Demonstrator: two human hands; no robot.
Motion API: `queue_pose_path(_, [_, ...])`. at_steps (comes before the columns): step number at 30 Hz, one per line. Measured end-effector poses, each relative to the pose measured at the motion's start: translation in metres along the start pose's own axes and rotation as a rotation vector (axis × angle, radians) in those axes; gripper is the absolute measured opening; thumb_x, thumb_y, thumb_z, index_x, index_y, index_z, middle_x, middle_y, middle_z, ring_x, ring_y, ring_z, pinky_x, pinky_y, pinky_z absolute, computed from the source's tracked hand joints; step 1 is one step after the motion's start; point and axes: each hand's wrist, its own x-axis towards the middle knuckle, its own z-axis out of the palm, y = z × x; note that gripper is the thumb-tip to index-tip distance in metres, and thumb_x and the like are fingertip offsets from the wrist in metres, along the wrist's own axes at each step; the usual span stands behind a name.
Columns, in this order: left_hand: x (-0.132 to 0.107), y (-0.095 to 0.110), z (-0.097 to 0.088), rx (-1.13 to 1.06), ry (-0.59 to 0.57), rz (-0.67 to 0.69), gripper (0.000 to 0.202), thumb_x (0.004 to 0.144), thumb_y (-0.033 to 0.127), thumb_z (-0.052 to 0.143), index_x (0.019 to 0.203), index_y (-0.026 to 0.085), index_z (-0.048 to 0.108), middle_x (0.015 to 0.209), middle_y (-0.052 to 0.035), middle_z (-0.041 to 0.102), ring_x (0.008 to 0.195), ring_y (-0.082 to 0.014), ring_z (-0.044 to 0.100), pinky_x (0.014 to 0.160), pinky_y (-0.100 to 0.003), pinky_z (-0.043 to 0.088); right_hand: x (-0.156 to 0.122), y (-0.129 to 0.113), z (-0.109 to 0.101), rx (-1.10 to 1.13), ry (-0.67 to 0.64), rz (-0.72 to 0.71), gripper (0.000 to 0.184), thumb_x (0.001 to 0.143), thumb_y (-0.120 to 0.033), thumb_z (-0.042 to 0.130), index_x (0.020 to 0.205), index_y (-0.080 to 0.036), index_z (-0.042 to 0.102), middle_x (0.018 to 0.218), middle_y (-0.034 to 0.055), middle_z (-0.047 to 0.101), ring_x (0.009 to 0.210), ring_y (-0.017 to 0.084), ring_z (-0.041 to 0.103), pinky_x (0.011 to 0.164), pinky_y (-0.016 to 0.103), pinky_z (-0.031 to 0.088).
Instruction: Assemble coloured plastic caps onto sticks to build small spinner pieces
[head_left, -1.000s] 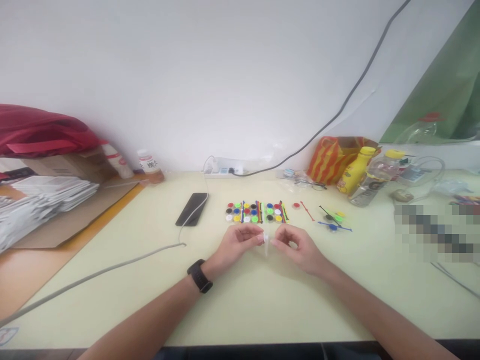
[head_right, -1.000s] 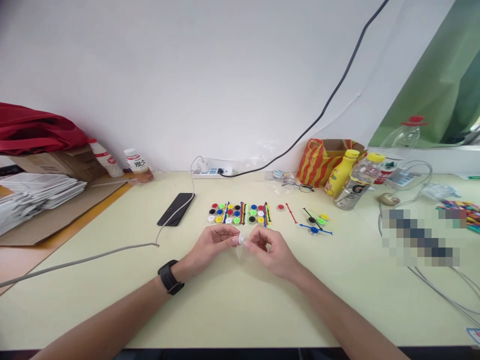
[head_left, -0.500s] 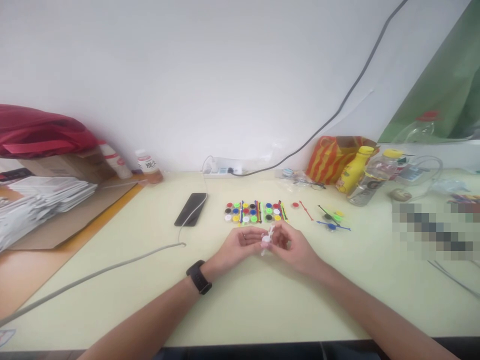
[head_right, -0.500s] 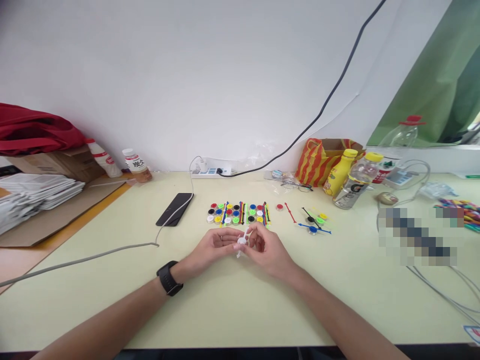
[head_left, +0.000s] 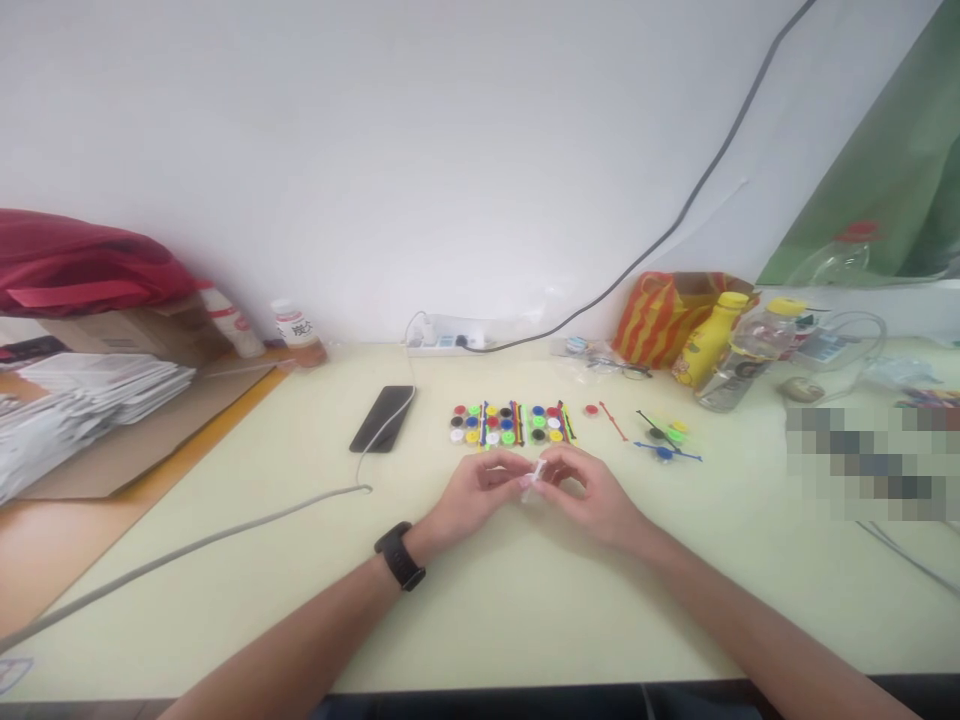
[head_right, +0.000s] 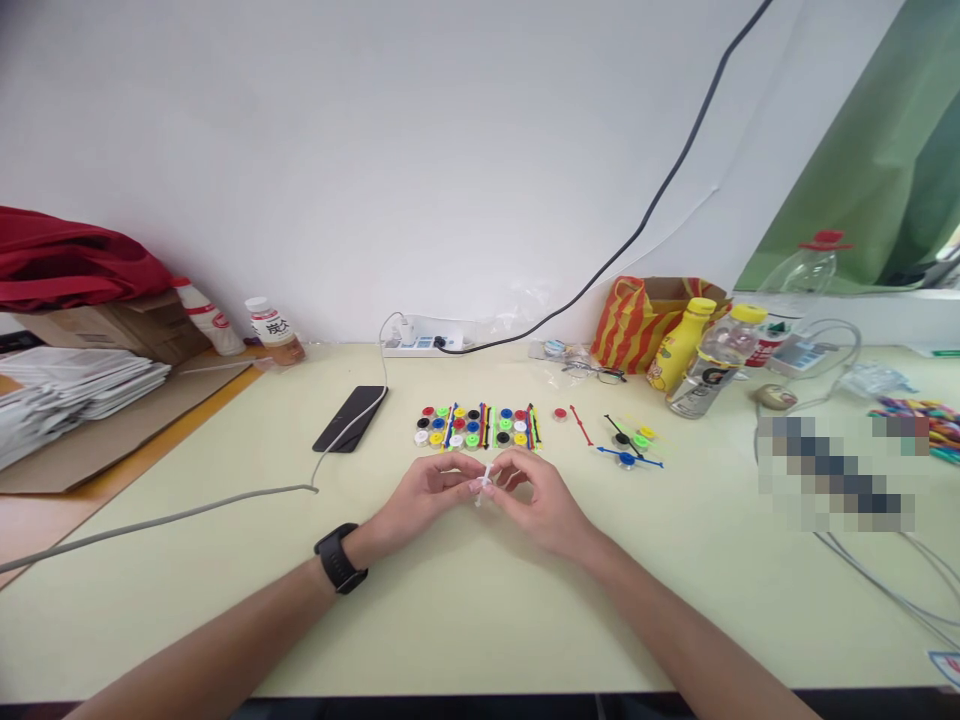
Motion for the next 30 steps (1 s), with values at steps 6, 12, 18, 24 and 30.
queue_pose_path(6, [0.0,-0.003,-0.001,0.022,0.009,0.019,0.027,0.086,0.036,0.08,0.103,0.015,0.075,0.109,-0.0119,0.076,0.103,-0.0256,0.073,0.094,-0.038,0.058,0.0,-0.001,-0.001,0.049,-0.014,0.071,0.023,0.089,-0.044,0.073,0.094,-0.022,0.07,0.091,0.0048,0.073,0.088,0.021,0.07,0.084,0.038,0.059])
queue_pose_path(12, [-0.002,-0.003,-0.001,0.0,-0.013,0.005,0.033,0.081,0.036,0.085,0.105,0.016,0.072,0.103,-0.0113,0.077,0.095,-0.0244,0.075,0.087,-0.037,0.061,0.0,-0.004,-0.005,0.078,-0.011,0.085,0.025,0.088,-0.046,0.073,0.095,-0.021,0.072,0.093,0.0063,0.075,0.087,0.022,0.071,0.083,0.038,0.06])
queue_pose_path(18, [0.0,-0.007,0.0,0.045,0.039,-0.002,0.032,0.08,0.036,0.086,0.097,0.013,0.071,0.094,-0.0107,0.078,0.085,-0.0226,0.075,0.081,-0.035,0.061,0.0,0.003,-0.002,0.107,-0.021,0.105,0.024,0.088,-0.044,0.074,0.096,-0.021,0.073,0.093,0.0056,0.077,0.086,0.021,0.073,0.082,0.036,0.059])
queue_pose_path(24, [-0.001,-0.01,0.0,0.131,0.064,-0.015,0.033,0.082,0.041,0.083,0.095,0.012,0.074,0.092,-0.0131,0.078,0.083,-0.0245,0.075,0.08,-0.037,0.061,0.0,0.008,0.001,0.099,-0.02,0.135,0.028,0.088,-0.047,0.074,0.093,-0.02,0.074,0.089,0.0057,0.077,0.081,0.021,0.073,0.074,0.034,0.057])
queue_pose_path(30, [-0.001,-0.01,0.003,0.171,0.097,-0.002,0.034,0.081,0.042,0.084,0.096,0.013,0.076,0.095,-0.0134,0.079,0.084,-0.0251,0.076,0.079,-0.036,0.062,0.001,0.009,0.002,0.08,-0.017,0.136,0.03,0.089,-0.05,0.071,0.092,-0.02,0.072,0.09,0.0068,0.076,0.083,0.021,0.072,0.076,0.035,0.057])
